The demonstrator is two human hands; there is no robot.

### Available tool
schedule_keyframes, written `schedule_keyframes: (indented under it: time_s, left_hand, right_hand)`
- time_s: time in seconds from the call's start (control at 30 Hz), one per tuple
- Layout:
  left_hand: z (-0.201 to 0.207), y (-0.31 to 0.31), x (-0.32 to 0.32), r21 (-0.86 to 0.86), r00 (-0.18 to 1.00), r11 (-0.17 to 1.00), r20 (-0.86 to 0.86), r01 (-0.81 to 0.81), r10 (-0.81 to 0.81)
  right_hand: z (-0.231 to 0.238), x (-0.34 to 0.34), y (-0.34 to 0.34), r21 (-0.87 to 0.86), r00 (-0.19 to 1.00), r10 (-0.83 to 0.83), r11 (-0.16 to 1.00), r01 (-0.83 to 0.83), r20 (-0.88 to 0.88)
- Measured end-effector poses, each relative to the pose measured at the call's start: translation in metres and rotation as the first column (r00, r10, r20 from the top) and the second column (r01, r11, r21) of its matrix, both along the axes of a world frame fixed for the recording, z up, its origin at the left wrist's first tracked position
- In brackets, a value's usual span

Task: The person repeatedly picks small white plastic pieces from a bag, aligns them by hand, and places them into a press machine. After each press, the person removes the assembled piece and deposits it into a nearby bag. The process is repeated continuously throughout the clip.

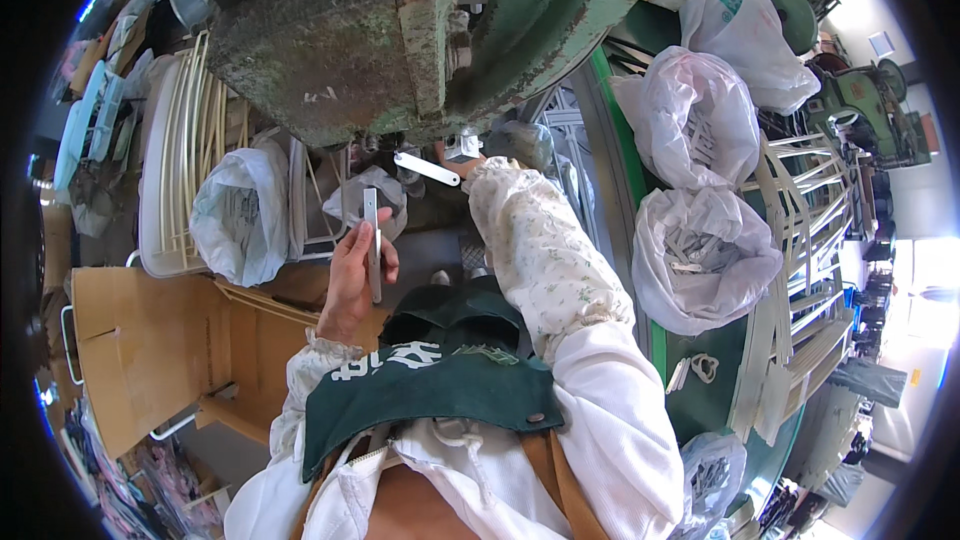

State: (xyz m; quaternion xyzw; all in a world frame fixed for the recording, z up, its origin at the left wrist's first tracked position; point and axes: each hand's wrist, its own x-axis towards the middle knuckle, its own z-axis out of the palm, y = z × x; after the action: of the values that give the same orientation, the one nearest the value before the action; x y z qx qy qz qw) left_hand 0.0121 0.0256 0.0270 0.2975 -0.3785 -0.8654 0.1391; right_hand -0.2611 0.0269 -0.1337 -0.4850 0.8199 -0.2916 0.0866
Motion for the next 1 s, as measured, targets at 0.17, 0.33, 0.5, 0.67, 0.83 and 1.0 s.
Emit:
schedule_keyframes:
  time_s: [0.17,0.33,0.5,0.67,0.83,1.0]
  left_hand:
    - [-0.003,0.002,-0.002,0.051,0.998,0.998,-0.049,-0.036,0.038]
    - [0.001,0.007,-0.013,0.135,0.991,0.986,-0.084,-0.097,0.109]
    - [-0.003,0.006,-0.019,0.114,0.984,0.981,-0.069,-0.155,0.163]
    - [-0.005,0.008,-0.029,0.055,0.988,0.988,-0.049,-0.143,0.145]
    - [-0.009,-0.003,-0.03,-0.111,0.989,0.99,0.108,-0.088,0.101]
    - [-0.002,-0.006,-0.032,-0.189,0.988,0.979,0.115,-0.08,0.103]
  right_hand:
    - [0.006,-0.007,0.0,0.011,0.998,0.05,0.999,-0.05,0.039]
    - [0.014,-0.022,0.015,0.015,0.987,0.103,0.994,-0.105,0.127]
    - [0.02,-0.031,0.027,0.03,0.965,0.153,0.986,-0.163,0.214]
    - [0.028,-0.037,0.034,0.003,0.947,0.152,0.987,-0.159,0.283]
    - [0.078,-0.017,0.047,-0.281,0.833,0.204,0.958,-0.061,0.515]
    - [0.154,0.03,0.047,-0.269,0.592,0.236,0.963,-0.035,0.77]
